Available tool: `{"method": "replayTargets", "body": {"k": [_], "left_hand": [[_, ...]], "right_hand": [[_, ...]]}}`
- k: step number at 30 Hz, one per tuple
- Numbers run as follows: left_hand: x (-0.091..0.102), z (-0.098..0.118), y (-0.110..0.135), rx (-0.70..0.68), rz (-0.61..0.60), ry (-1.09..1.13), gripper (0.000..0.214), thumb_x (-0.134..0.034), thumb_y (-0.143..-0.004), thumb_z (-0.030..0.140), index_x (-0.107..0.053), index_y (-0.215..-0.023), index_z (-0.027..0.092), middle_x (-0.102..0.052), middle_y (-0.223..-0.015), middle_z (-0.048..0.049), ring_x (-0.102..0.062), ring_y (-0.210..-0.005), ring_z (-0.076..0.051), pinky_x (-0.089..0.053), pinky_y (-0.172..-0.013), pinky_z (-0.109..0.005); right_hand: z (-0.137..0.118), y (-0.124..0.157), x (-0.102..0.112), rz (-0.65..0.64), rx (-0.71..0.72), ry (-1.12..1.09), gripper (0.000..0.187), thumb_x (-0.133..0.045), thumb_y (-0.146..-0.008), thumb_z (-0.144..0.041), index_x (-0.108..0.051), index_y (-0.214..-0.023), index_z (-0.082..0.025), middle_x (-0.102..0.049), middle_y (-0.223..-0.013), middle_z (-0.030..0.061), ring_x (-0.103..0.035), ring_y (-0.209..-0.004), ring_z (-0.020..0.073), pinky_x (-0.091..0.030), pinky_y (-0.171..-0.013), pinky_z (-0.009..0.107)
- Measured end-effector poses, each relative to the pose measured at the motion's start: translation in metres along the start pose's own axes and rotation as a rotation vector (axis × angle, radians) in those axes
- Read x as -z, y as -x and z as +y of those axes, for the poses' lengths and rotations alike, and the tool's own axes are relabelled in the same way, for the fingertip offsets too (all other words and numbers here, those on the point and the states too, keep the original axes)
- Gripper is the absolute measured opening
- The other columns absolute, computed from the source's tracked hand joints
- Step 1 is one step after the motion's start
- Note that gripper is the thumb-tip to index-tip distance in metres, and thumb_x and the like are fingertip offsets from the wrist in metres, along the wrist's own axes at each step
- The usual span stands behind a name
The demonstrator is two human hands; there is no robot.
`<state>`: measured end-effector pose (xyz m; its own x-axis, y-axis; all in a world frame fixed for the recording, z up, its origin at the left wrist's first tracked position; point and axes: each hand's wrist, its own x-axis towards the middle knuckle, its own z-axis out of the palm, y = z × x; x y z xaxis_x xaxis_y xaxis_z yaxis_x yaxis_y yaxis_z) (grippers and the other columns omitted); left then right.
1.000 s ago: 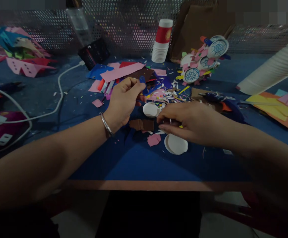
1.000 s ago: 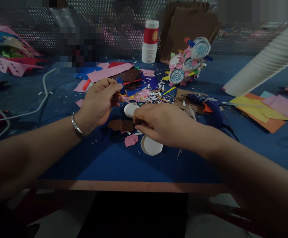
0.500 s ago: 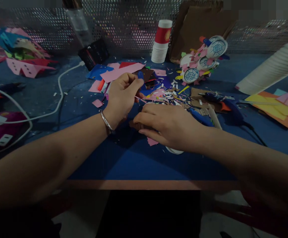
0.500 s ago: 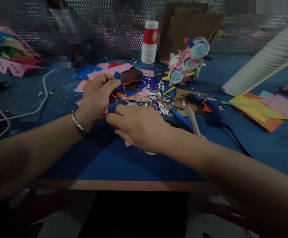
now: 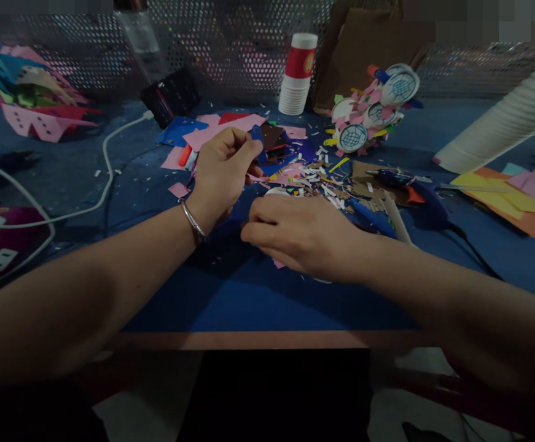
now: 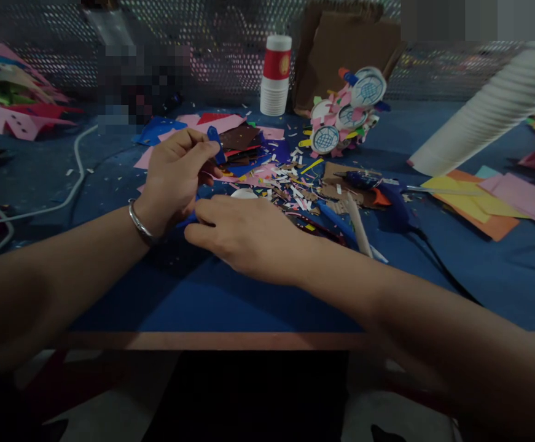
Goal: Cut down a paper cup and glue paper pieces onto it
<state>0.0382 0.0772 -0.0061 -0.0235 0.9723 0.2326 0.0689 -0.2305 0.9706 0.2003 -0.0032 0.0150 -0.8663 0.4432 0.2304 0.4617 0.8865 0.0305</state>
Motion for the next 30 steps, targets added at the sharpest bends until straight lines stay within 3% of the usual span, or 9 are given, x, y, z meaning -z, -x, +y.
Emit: {"method": "replayTargets", "body": {"k": [4,7,10,12,15,19,23,27,30], "left_hand": [[0.0,0.001,-0.001,-0.001,0.057,0.055,0.026,-0.068,-0.1,0.016,-0.056,-0.078,0.023,-0.061,-0.072,0.005,-0.059,-0.059,-0.008,-0.041,-0.054,-0.029],[0.001,0.002,0.0,0.012,0.059,0.086,0.028,-0.067,-0.099,0.012,-0.057,-0.076,0.023,-0.06,-0.069,0.0056,-0.057,-0.057,-0.007,-0.041,-0.053,-0.029],[0.002,0.001,0.0,-0.003,0.041,0.088,0.029,-0.068,-0.099,0.012,-0.058,-0.075,0.025,-0.059,-0.067,0.0057,-0.057,-0.058,-0.007,-0.044,-0.054,-0.03],[0.003,0.0,0.0,-0.007,0.036,0.094,0.028,-0.07,-0.095,0.013,-0.06,-0.074,0.027,-0.059,-0.067,0.0052,-0.058,-0.058,-0.009,-0.044,-0.055,-0.031],[0.003,0.001,0.001,-0.013,0.034,0.112,0.026,-0.075,-0.088,0.017,-0.06,-0.071,0.028,-0.059,-0.066,0.0049,-0.058,-0.057,-0.011,-0.043,-0.051,-0.031],[0.003,0.003,0.003,0.007,0.013,0.092,0.025,-0.074,-0.09,0.016,-0.059,-0.073,0.026,-0.059,-0.067,0.005,-0.057,-0.057,-0.009,-0.043,-0.052,-0.03],[0.005,0.001,0.004,-0.002,-0.013,0.063,0.023,-0.076,-0.092,0.021,-0.06,-0.076,0.027,-0.062,-0.07,0.0038,-0.058,-0.06,-0.01,-0.044,-0.055,-0.033],[0.007,-0.001,0.005,-0.034,-0.045,0.064,0.021,-0.078,-0.09,0.028,-0.06,-0.078,0.029,-0.061,-0.065,0.0046,-0.057,-0.062,-0.011,-0.043,-0.058,-0.033],[0.007,0.0,0.007,-0.026,-0.058,0.067,0.022,-0.08,-0.089,0.03,-0.06,-0.079,0.028,-0.061,-0.065,0.0059,-0.055,-0.063,-0.011,-0.044,-0.058,-0.032]], "right_hand": [[0.01,0.022,0.021,0.107,-0.186,-0.109,0.031,-0.048,-0.111,-0.026,-0.079,-0.111,-0.023,-0.078,-0.103,0.008,-0.071,-0.099,0.0247,-0.05,-0.082,0.037],[0.018,0.039,0.038,0.242,-0.333,-0.249,0.022,-0.058,-0.105,-0.027,-0.079,-0.106,-0.022,-0.081,-0.099,0.0072,-0.073,-0.086,0.0228,-0.054,-0.08,0.037],[0.026,0.055,0.049,0.179,-0.55,-0.293,0.015,-0.063,-0.1,-0.028,-0.078,-0.102,-0.025,-0.081,-0.098,0.006,-0.071,-0.081,0.0234,-0.054,-0.077,0.039],[0.033,0.064,0.052,0.134,-0.617,-0.311,0.016,-0.063,-0.099,-0.029,-0.077,-0.103,-0.025,-0.081,-0.098,0.0065,-0.07,-0.08,0.0221,-0.053,-0.076,0.038],[0.048,0.078,0.051,0.046,-0.606,-0.369,0.019,-0.062,-0.099,-0.032,-0.078,-0.102,-0.023,-0.08,-0.094,0.0062,-0.069,-0.078,0.0203,-0.051,-0.073,0.037],[0.061,0.091,0.048,-0.057,-0.555,-0.361,0.022,-0.065,-0.098,-0.039,-0.082,-0.101,-0.025,-0.082,-0.094,0.0044,-0.072,-0.078,0.0218,-0.05,-0.072,0.036],[0.06,0.093,0.049,-0.192,-0.541,-0.4,0.017,-0.066,-0.096,-0.03,-0.082,-0.099,-0.025,-0.082,-0.094,0.0034,-0.073,-0.078,0.0203,-0.051,-0.07,0.034],[0.056,0.087,0.049,-0.331,-0.511,-0.488,0.015,-0.067,-0.098,-0.032,-0.079,-0.101,-0.023,-0.081,-0.09,0.003,-0.073,-0.073,0.019,-0.052,-0.063,0.031],[0.054,0.083,0.047,-0.371,-0.498,-0.476,0.011,-0.068,-0.095,-0.026,-0.078,-0.097,-0.022,-0.081,-0.085,0.0031,-0.073,-0.072,0.0197,-0.052,-0.063,0.032]]}}
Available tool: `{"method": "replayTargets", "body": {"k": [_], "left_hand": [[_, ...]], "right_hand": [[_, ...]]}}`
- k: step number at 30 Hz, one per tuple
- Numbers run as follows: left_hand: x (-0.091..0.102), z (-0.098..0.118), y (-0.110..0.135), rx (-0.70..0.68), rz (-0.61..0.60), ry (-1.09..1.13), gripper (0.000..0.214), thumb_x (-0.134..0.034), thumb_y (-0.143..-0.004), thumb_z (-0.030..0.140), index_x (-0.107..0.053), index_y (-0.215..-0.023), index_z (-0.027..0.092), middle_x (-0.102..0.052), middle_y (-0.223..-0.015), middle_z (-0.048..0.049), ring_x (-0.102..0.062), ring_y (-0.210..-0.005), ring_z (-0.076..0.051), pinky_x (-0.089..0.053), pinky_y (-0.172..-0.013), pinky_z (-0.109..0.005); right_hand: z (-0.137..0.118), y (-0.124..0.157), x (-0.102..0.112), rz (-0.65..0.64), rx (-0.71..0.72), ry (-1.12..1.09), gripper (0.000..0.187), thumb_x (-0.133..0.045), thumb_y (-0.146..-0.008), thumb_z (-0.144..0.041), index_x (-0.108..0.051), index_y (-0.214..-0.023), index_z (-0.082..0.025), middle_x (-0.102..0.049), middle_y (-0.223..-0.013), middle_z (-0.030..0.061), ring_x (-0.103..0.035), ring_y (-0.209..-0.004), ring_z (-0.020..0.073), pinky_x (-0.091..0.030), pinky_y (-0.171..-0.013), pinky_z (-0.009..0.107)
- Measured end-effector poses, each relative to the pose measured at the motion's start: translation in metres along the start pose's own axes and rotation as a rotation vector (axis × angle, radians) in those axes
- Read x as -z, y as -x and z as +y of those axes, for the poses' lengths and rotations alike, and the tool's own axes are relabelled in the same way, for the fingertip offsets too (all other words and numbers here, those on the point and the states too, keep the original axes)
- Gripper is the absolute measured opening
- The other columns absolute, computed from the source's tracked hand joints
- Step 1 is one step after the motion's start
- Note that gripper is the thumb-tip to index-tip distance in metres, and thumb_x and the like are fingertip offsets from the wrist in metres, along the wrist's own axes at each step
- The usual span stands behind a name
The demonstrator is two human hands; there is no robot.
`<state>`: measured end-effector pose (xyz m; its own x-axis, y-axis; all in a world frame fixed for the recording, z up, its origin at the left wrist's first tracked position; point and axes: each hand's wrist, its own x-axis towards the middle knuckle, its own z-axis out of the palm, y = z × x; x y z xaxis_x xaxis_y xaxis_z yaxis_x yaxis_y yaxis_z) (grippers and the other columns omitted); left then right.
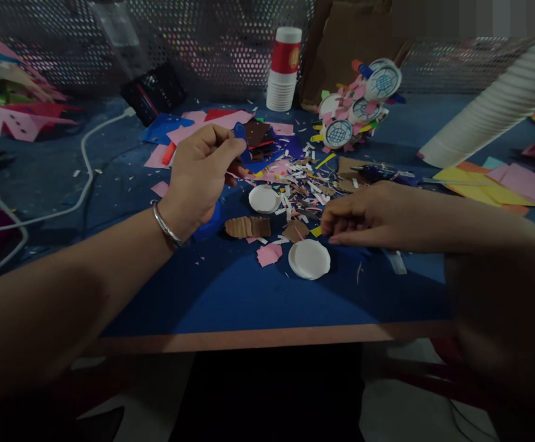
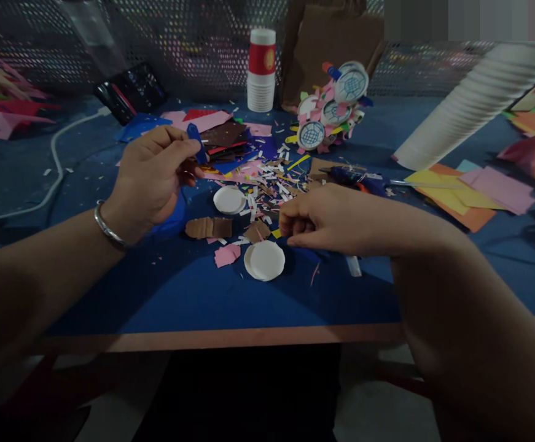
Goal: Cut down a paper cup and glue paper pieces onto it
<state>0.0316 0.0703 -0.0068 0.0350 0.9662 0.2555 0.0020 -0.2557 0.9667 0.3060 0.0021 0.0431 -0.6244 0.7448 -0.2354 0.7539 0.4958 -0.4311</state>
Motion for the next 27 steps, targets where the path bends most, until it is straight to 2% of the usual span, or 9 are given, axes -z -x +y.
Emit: {"method": "replayTargets", "body": {"k": [4,8,12,16,20,23,27], "left_hand": [[-0.003,0.004,0.001,0.03,0.031,-0.002,0.024,-0.072,-0.096,0.016,-0.06,-0.077,0.025,-0.06,-0.064,0.0047,-0.056,-0.057,-0.01,-0.041,-0.053,-0.031],[-0.005,0.007,0.0,0.023,0.025,-0.008,0.026,-0.067,-0.098,0.011,-0.06,-0.076,0.024,-0.06,-0.063,0.0053,-0.058,-0.055,-0.009,-0.04,-0.052,-0.029],[-0.004,0.01,0.002,0.037,0.037,-0.044,0.023,-0.066,-0.097,0.012,-0.057,-0.078,0.023,-0.057,-0.064,0.0055,-0.056,-0.058,-0.009,-0.04,-0.055,-0.029],[-0.004,0.014,0.005,0.09,-0.037,-0.11,0.018,-0.07,-0.099,0.019,-0.056,-0.087,0.023,-0.059,-0.074,0.0056,-0.057,-0.07,-0.009,-0.041,-0.064,-0.028],[-0.008,0.015,0.008,0.104,-0.018,-0.07,0.02,-0.065,-0.097,0.009,-0.058,-0.081,0.02,-0.061,-0.072,0.0042,-0.058,-0.06,-0.008,-0.041,-0.057,-0.027],[-0.01,0.016,0.01,0.112,-0.025,-0.021,0.022,-0.064,-0.095,0.004,-0.058,-0.08,0.019,-0.061,-0.07,0.0042,-0.06,-0.057,-0.007,-0.041,-0.052,-0.023],[-0.009,0.019,0.014,0.121,-0.037,0.017,0.022,-0.066,-0.097,0.006,-0.057,-0.081,0.02,-0.059,-0.067,0.0042,-0.063,-0.059,-0.008,-0.042,-0.052,-0.021]], "right_hand": [[-0.004,0.0,-0.003,0.063,-0.008,0.083,0.012,-0.068,-0.095,-0.025,-0.079,-0.093,-0.022,-0.078,-0.078,0.0019,-0.068,-0.066,0.0188,-0.045,-0.062,0.033],[-0.012,0.004,-0.002,0.115,0.006,0.176,0.023,-0.061,-0.1,-0.031,-0.077,-0.088,-0.021,-0.075,-0.078,0.0045,-0.065,-0.069,0.0206,-0.041,-0.066,0.035],[-0.022,0.002,-0.003,0.019,-0.029,0.2,0.029,-0.057,-0.103,-0.036,-0.074,-0.086,-0.02,-0.072,-0.075,0.0053,-0.061,-0.068,0.0198,-0.036,-0.066,0.034],[-0.03,-0.003,-0.009,-0.056,-0.019,0.153,0.025,-0.057,-0.101,-0.029,-0.072,-0.083,-0.02,-0.07,-0.075,0.0031,-0.058,-0.066,0.0169,-0.034,-0.066,0.032],[-0.034,-0.005,-0.013,-0.049,0.03,0.11,0.021,-0.058,-0.099,-0.025,-0.073,-0.086,-0.021,-0.072,-0.075,0.0012,-0.06,-0.067,0.0157,-0.035,-0.066,0.03],[-0.032,-0.004,-0.01,0.04,0.018,0.127,0.028,-0.057,-0.102,-0.032,-0.073,-0.083,-0.02,-0.071,-0.073,0.0029,-0.059,-0.066,0.016,-0.035,-0.066,0.031],[-0.023,-0.003,-0.004,0.279,-0.07,0.192,0.03,-0.055,-0.103,-0.038,-0.074,-0.087,-0.021,-0.074,-0.079,0.0053,-0.063,-0.07,0.0189,-0.039,-0.069,0.034]]}}
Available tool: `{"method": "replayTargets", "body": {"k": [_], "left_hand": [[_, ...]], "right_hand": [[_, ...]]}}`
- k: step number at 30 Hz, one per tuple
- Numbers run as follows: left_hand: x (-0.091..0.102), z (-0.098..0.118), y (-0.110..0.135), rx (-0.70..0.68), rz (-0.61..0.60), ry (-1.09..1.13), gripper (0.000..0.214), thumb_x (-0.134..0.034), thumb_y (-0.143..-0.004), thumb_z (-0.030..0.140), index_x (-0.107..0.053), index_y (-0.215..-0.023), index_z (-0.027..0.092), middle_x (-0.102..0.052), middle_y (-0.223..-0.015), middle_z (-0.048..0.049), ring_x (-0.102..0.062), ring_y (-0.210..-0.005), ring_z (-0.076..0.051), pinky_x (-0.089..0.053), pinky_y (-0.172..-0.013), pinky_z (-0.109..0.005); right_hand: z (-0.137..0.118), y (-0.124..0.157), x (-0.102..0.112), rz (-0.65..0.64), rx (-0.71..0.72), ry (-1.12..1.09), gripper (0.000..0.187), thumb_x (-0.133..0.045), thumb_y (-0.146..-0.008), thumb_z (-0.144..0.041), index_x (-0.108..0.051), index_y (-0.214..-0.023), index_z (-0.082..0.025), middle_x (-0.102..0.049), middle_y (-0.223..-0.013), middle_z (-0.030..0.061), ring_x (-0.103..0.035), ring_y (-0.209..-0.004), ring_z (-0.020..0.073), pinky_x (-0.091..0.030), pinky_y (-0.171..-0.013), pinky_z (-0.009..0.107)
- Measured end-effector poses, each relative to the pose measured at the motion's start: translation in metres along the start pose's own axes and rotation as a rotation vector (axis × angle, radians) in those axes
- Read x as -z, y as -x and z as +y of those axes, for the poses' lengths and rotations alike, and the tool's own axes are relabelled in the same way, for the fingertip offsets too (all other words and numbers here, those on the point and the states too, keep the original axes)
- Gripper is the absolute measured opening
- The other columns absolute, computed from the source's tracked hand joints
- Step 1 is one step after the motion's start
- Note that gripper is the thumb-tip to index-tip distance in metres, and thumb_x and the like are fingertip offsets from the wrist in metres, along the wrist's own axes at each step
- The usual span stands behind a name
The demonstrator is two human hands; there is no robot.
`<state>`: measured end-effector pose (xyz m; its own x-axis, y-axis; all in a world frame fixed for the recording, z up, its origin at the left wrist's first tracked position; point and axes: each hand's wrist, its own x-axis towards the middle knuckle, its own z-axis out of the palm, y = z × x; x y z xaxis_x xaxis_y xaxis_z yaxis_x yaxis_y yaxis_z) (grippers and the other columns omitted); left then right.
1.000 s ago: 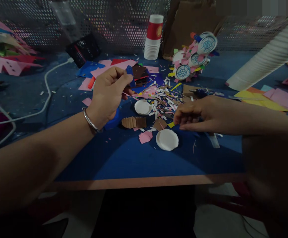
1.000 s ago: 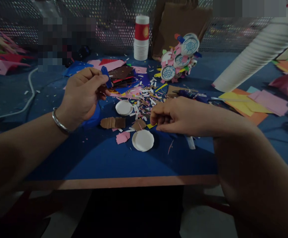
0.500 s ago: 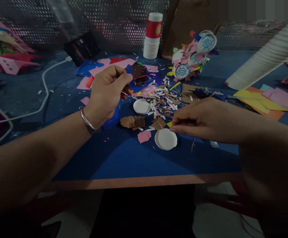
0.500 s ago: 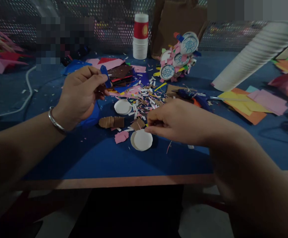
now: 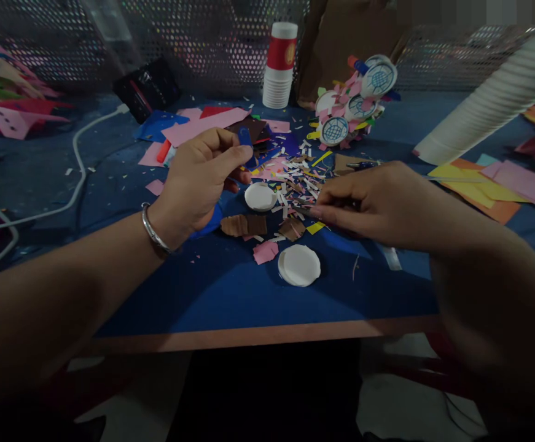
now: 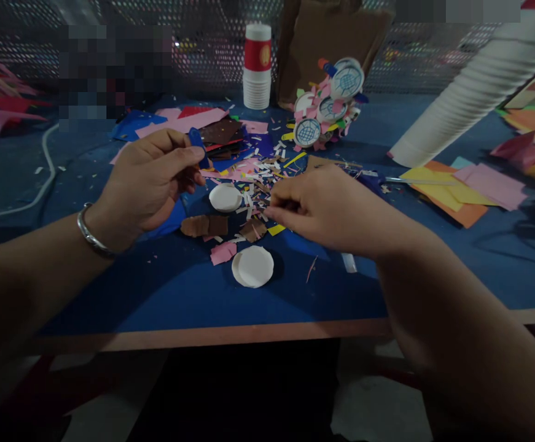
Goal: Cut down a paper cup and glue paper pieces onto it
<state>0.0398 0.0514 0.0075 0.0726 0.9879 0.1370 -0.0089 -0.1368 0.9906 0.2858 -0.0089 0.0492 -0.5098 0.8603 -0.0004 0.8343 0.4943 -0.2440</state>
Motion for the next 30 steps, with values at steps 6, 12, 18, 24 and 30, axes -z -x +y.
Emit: {"method": "replayTargets", "body": {"k": [6,12,18,24,30], "left_hand": [[0.003,0.0,0.003,0.032,-0.061,-0.052,0.021,-0.071,-0.095,0.015,-0.055,-0.083,0.021,-0.06,-0.073,0.0022,-0.067,-0.066,-0.011,-0.046,-0.055,-0.022],[0.013,0.011,0.005,-0.019,-0.208,-0.356,0.013,-0.07,-0.09,0.021,-0.059,-0.087,0.021,-0.075,-0.091,-0.0033,-0.069,-0.07,-0.014,-0.046,-0.058,-0.027],[0.024,0.024,0.023,-0.256,-0.541,-1.08,0.006,-0.066,-0.095,0.027,-0.067,-0.095,0.021,-0.076,-0.095,-0.0034,-0.07,-0.086,-0.022,-0.049,-0.075,-0.034],[0.016,0.015,0.043,-0.403,-0.565,-1.469,0.025,-0.043,-0.11,0.021,-0.063,-0.123,0.012,-0.069,-0.125,-0.019,-0.069,-0.114,-0.035,-0.056,-0.091,-0.046],[0.007,0.01,0.048,-0.399,-0.556,-1.6,0.027,-0.041,-0.111,0.018,-0.061,-0.128,0.01,-0.07,-0.122,-0.0199,-0.071,-0.104,-0.035,-0.055,-0.079,-0.045]], "right_hand": [[0.023,-0.004,-0.001,0.064,-0.084,0.083,0.027,-0.053,-0.101,-0.036,-0.075,-0.094,-0.022,-0.079,-0.096,0.0089,-0.07,-0.079,0.0246,-0.045,-0.075,0.039],[0.032,-0.006,-0.004,-0.042,-0.077,0.15,0.029,-0.053,-0.1,-0.039,-0.075,-0.096,-0.021,-0.076,-0.094,0.0113,-0.067,-0.079,0.0251,-0.043,-0.075,0.039],[0.027,-0.006,-0.003,-0.102,-0.07,0.173,0.026,-0.054,-0.102,-0.039,-0.068,-0.089,-0.022,-0.071,-0.085,0.0084,-0.06,-0.071,0.0212,-0.039,-0.073,0.037],[0.034,-0.007,-0.005,-0.083,-0.077,0.178,0.032,-0.052,-0.103,-0.044,-0.073,-0.096,-0.021,-0.073,-0.091,0.0111,-0.062,-0.075,0.0233,-0.041,-0.074,0.037],[0.032,-0.006,-0.004,-0.062,-0.079,0.149,0.032,-0.054,-0.103,-0.043,-0.076,-0.098,-0.021,-0.075,-0.091,0.0108,-0.064,-0.076,0.0232,-0.041,-0.073,0.037]]}}
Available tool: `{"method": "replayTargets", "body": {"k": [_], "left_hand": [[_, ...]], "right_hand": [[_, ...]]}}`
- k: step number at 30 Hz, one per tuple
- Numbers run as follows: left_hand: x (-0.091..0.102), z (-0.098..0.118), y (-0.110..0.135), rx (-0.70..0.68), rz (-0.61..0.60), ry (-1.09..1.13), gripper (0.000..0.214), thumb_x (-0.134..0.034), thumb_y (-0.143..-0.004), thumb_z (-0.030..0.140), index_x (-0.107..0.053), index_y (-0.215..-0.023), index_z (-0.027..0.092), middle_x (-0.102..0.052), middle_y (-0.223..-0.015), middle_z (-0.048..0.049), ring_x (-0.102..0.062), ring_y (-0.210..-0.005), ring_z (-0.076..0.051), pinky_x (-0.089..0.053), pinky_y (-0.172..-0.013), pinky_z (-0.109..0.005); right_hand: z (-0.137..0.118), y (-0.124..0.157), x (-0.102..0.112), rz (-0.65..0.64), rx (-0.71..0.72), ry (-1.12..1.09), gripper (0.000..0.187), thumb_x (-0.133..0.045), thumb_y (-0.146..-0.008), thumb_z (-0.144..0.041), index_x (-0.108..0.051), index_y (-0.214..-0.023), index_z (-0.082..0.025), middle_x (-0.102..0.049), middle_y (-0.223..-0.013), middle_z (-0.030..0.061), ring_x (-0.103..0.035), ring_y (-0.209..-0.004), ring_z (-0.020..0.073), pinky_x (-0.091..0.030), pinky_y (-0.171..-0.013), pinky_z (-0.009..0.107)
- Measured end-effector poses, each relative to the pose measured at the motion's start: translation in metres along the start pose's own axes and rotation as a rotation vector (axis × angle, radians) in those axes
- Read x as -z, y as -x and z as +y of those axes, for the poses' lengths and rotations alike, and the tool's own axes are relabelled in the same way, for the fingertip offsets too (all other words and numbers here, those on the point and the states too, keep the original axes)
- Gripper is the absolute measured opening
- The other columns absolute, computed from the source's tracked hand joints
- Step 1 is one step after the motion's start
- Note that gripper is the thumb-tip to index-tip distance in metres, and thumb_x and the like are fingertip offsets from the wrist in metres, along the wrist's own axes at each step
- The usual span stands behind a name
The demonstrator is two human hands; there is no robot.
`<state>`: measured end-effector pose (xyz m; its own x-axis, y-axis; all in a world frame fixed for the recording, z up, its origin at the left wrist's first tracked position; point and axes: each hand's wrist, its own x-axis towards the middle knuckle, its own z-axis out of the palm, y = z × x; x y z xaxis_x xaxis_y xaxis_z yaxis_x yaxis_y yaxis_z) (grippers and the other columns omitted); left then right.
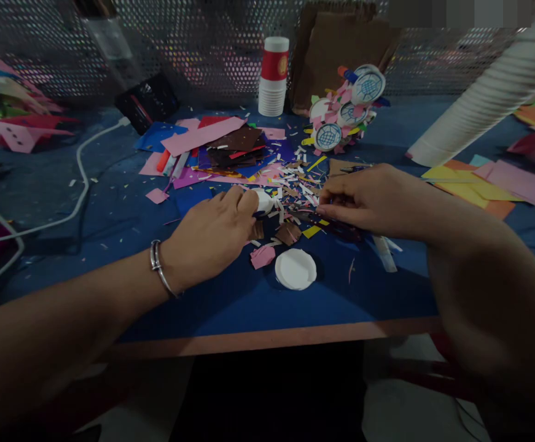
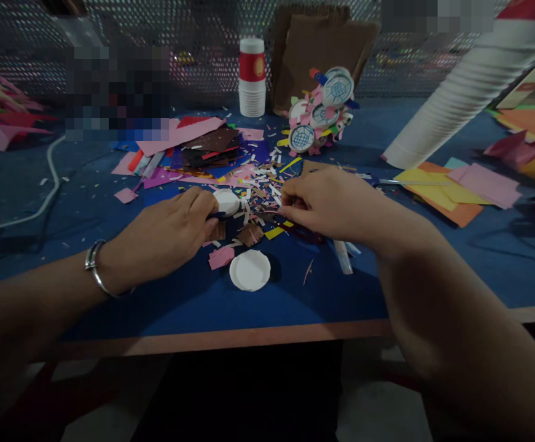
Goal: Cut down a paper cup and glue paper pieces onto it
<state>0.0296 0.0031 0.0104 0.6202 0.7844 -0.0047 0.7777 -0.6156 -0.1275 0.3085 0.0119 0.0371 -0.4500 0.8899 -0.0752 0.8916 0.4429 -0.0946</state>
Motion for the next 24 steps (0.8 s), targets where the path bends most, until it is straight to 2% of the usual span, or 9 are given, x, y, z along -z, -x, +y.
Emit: {"method": "replayTargets", "body": {"k": [3,10,17,21,24], "left_hand": [[-0.004,0.001,-0.002,-0.003,-0.001,-0.009,0.025,-0.043,-0.112,0.019,-0.061,-0.127,0.011,-0.071,-0.121,-0.0196,-0.072,-0.101,-0.035,-0.053,-0.076,-0.044],[-0.012,-0.001,-0.002,-0.053,0.107,-0.056,0.021,-0.047,-0.109,0.018,-0.065,-0.118,0.012,-0.074,-0.112,-0.0196,-0.067,-0.101,-0.037,-0.052,-0.084,-0.048],[0.0,-0.006,0.001,-0.029,0.09,-0.017,0.019,-0.054,-0.104,0.02,-0.064,-0.12,0.013,-0.073,-0.103,-0.0168,-0.067,-0.093,-0.034,-0.049,-0.076,-0.044],[0.008,-0.02,-0.001,0.102,0.22,0.174,0.012,-0.055,-0.105,0.025,-0.062,-0.113,0.019,-0.073,-0.104,-0.0132,-0.068,-0.095,-0.031,-0.047,-0.075,-0.039],[0.006,-0.03,-0.007,0.094,0.271,0.447,0.009,-0.061,-0.102,0.029,-0.06,-0.108,0.022,-0.074,-0.102,-0.0084,-0.066,-0.088,-0.025,-0.045,-0.075,-0.037]], "right_hand": [[-0.001,0.0,0.001,-0.002,0.004,-0.021,0.029,-0.056,-0.102,-0.043,-0.075,-0.096,-0.022,-0.076,-0.09,0.0094,-0.064,-0.075,0.0221,-0.041,-0.071,0.036],[0.004,0.0,0.0,0.037,0.011,-0.048,0.027,-0.057,-0.101,-0.041,-0.076,-0.098,-0.022,-0.076,-0.086,0.0084,-0.066,-0.075,0.0225,-0.042,-0.071,0.035],[0.004,0.0,0.001,0.043,0.001,-0.028,0.032,-0.055,-0.1,-0.043,-0.077,-0.103,-0.02,-0.078,-0.091,0.0103,-0.068,-0.078,0.0243,-0.044,-0.072,0.037],[0.001,0.003,0.005,0.088,-0.026,-0.043,0.03,-0.052,-0.101,-0.04,-0.075,-0.099,-0.022,-0.079,-0.092,0.0089,-0.066,-0.074,0.0223,-0.045,-0.071,0.037],[-0.001,0.004,0.009,0.132,-0.093,-0.061,0.027,-0.052,-0.101,-0.041,-0.07,-0.095,-0.022,-0.076,-0.085,0.007,-0.061,-0.069,0.0199,-0.042,-0.069,0.036]]}}
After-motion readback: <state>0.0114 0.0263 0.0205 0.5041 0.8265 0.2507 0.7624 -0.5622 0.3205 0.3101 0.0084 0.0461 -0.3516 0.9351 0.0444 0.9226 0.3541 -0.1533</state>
